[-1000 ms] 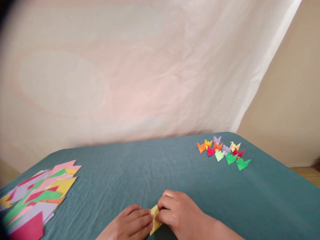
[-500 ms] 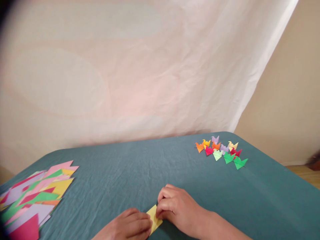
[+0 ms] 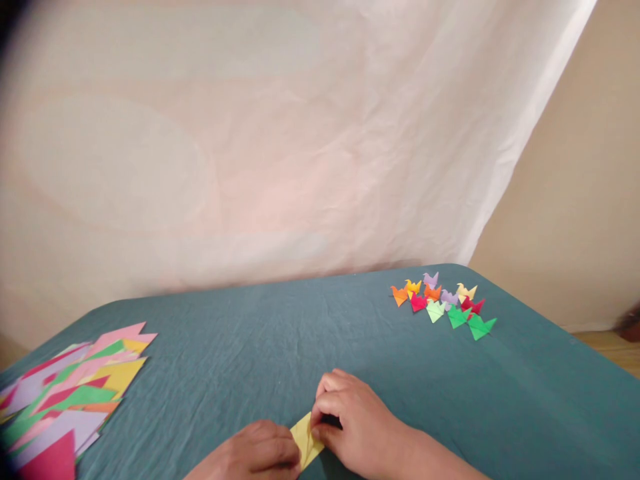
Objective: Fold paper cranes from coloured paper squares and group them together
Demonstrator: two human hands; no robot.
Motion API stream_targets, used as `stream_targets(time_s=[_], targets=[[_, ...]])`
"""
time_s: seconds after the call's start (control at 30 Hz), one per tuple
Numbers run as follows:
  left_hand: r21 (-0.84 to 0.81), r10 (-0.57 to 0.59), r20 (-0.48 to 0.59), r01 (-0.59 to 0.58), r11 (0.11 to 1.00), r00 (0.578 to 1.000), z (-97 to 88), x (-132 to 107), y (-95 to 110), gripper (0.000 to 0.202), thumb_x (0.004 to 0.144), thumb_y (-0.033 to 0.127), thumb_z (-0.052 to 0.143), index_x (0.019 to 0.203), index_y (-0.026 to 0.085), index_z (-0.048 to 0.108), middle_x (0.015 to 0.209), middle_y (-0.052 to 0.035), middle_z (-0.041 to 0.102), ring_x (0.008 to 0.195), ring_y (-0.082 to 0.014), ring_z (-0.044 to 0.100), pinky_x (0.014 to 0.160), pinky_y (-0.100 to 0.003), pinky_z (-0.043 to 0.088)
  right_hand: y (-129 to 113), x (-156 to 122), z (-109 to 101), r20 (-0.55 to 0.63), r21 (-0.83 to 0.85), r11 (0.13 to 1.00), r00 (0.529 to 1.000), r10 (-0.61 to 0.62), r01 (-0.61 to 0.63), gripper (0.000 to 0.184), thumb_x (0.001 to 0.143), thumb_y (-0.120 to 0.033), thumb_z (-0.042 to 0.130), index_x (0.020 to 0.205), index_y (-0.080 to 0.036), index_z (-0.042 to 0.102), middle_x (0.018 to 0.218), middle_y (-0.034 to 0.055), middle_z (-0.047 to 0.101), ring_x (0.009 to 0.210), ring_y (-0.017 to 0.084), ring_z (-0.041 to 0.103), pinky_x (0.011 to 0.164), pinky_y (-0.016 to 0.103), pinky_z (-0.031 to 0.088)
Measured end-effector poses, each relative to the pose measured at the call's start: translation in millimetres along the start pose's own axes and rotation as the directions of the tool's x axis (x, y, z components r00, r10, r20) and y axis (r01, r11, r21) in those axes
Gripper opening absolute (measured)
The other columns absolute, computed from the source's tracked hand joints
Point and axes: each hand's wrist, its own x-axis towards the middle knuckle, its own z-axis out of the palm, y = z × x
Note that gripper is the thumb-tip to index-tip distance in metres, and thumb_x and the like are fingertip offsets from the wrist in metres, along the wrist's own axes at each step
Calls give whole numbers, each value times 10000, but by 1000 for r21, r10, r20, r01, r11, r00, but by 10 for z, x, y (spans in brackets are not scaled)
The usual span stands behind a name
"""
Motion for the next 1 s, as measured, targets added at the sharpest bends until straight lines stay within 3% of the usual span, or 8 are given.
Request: stream_targets(time_s=[0.1, 0.23, 0.47, 0.7, 1.0], targets=[[-142, -41, -33, 36, 989, 999, 11, 13, 19, 352, 1002, 263, 246, 926, 188, 581, 836, -19, 656, 802, -115, 594, 755, -207, 448, 13, -2, 20, -6, -6, 1000, 1000, -1, 1, 105, 775, -91, 623, 770, -193, 648, 842, -12, 597, 831, 133, 522, 736, 245, 370], [-145, -154, -78, 141, 979, 985, 21, 53, 64, 388, 1002, 256, 184, 980, 176, 563, 805, -31, 649, 716, -121, 574, 674, -200, 450, 23, -1, 44, -17, -21, 1000, 1000, -4, 4, 125, 775, -67, 596, 754, -187, 625, 832, -13, 590, 820, 134, 514, 732, 250, 360], [12, -83, 0, 83, 996, 997, -12, 98, 98, 292, 989, 221, 300, 1123, 183, 557, 754, -9, 606, 675, -128, 548, 641, -218, 429, -25, 2, 40, -37, -27, 999, 999, 22, -23, 143, 762, -43, 590, 746, -185, 601, 823, -22, 583, 814, 125, 508, 735, 247, 351], [-22, -100, 2, 101, 995, 995, 7, 88, 73, 274, 989, 234, 302, 1088, 193, 554, 784, -8, 608, 703, -128, 559, 678, -214, 437, -27, -7, 50, -49, -27, 999, 998, 29, -30, 117, 786, -76, 619, 747, -183, 596, 814, -24, 588, 805, 124, 511, 734, 249, 345], [-118, -148, 85, 158, 980, 985, -163, 155, 140, 290, 995, 231, 274, 1141, 203, 524, 936, -36, 666, 798, -137, 612, 756, -221, 474, -31, 5, 50, -59, -20, 997, 996, 69, -71, 110, 787, -98, 644, 734, -187, 605, 804, -20, 592, 803, 133, 517, 714, 246, 351]])
